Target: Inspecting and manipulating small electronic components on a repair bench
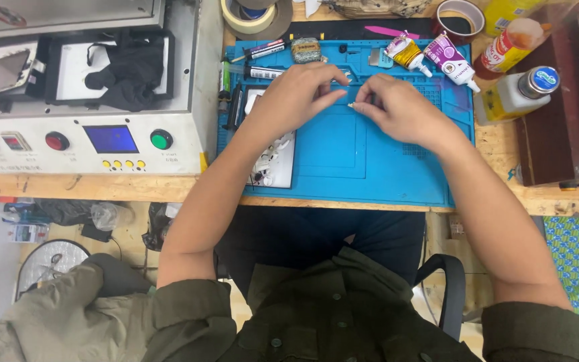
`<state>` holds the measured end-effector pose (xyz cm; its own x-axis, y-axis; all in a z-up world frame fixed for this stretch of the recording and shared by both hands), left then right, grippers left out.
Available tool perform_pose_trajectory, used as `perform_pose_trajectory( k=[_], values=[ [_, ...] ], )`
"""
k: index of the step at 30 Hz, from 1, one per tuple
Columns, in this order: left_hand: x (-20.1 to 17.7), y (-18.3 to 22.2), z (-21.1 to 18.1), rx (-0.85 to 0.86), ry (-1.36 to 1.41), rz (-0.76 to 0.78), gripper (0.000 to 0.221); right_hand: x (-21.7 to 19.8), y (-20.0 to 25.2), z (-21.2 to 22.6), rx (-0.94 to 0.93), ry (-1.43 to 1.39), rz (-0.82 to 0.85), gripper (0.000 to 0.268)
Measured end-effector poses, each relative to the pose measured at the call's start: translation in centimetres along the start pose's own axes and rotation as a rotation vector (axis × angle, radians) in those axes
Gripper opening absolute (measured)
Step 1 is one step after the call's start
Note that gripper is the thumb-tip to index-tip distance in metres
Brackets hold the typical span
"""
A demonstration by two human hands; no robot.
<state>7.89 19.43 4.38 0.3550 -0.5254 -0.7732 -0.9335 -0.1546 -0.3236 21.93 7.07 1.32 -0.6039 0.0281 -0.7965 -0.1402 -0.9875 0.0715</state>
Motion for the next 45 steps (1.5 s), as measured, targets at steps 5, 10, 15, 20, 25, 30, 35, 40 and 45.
perform_pose_trajectory(
  k=[5,10,15,20,25,30,35,40,45],
  values=[
    [0.6,-0.2,0.0,0.038,0.101,-0.004,0.021,0.4,0.2,-0.3,0.100,-0.608,0.043,0.012],
    [0.8,-0.2,-0.7,0.122,0.199,0.063,0.049,-0.6,0.2,-0.3,0.060,-0.795,-0.056,0.011],
    [0.9,-0.5,-0.9,0.171,0.298,-0.003,0.031,-0.5,0.3,-0.6,0.036,-0.753,-0.023,0.010],
    [0.4,-0.5,-1.2,0.187,0.300,-0.043,0.030,-0.8,0.4,-0.7,0.037,-0.775,-0.053,0.010],
    [-0.3,-0.2,-1.8,0.148,0.361,-0.114,0.030,-1.1,0.6,-0.5,-0.019,-0.789,-0.096,0.008],
    [-0.8,-0.3,-1.8,0.108,0.360,-0.155,0.023,-1.5,0.8,-0.2,-0.059,-0.768,-0.132,0.011],
    [-1.6,-0.3,-2.4,0.103,0.402,-0.168,0.016,-1.9,0.8,0.1,-0.093,-0.760,-0.143,0.012],
    [-1.6,-0.3,-2.0,0.110,0.404,-0.190,0.011,-2.1,0.9,0.1,-0.109,-0.757,-0.153,0.014],
    [-1.8,-0.2,-2.0,0.106,0.446,-0.162,0.010,-2.6,1.1,0.7,-0.164,-0.676,-0.165,0.013]
  ],
)
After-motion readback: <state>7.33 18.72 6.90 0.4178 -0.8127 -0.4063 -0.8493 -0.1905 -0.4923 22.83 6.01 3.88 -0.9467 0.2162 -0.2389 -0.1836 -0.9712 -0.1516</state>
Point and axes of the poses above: each hand's wrist, its own y-axis away from the middle knuckle, its own x-axis out of the palm, z = x × y, the point moved 6 cm from there along -y, towards the middle knuckle, and after that the axes turned 1 degree about -x, right-handed, at the moved point
